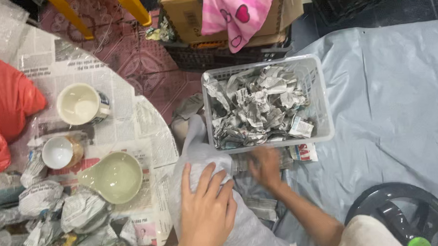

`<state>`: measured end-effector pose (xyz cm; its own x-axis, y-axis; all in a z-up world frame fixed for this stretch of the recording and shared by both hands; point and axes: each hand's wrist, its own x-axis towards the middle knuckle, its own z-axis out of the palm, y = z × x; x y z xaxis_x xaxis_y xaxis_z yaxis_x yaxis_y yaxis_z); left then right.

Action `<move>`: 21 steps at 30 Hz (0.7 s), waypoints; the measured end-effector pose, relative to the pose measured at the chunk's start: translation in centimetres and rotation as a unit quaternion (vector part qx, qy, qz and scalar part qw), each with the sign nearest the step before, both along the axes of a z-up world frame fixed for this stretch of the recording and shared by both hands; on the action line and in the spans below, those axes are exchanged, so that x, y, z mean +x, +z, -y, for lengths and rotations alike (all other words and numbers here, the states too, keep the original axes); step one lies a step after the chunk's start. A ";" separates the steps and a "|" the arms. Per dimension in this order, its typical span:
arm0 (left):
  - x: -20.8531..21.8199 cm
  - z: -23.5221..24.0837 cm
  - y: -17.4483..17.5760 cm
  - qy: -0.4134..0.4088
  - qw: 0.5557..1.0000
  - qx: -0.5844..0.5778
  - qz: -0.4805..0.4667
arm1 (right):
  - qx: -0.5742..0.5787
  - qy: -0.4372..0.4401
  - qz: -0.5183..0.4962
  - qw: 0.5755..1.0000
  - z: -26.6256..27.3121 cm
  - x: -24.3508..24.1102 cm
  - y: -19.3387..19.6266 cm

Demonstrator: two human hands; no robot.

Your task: The person sits on the floor and wraps small ceramic items, such as cups and bowls, in newspaper. They fold the paper around each item and place the wrapped bundle into a plastic basket.

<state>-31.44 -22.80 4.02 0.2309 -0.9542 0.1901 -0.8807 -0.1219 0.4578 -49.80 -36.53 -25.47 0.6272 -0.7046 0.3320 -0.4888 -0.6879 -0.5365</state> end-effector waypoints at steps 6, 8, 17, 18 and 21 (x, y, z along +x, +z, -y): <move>0.0 0.4 0.4 0.002 1.000 0.008 -0.002 | 0.218 -0.079 -0.289 0.929 8.5 6.0 -0.1; -0.1 0.1 0.5 0.008 1.000 0.012 -0.002 | 0.244 -0.058 -0.349 0.903 9.5 6.3 -0.8; 0.1 -0.5 0.2 0.015 1.000 -0.006 -0.009 | 0.292 -0.139 -0.001 0.946 15.5 -0.5 4.0; 0.0 -0.3 0.3 0.013 1.000 -0.012 -0.004 | 0.328 -0.169 0.053 0.928 15.8 -1.1 4.9; -0.3 0.2 0.3 0.006 1.000 -0.019 -0.004 | 0.379 -0.225 0.171 0.881 16.4 -3.2 5.9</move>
<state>-31.77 -23.00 4.36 0.2443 -0.9432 0.2251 -0.8754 -0.1146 0.4696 -53.03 -52.89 -19.53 0.1834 -0.9567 -0.2261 -0.3416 0.1536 -0.9272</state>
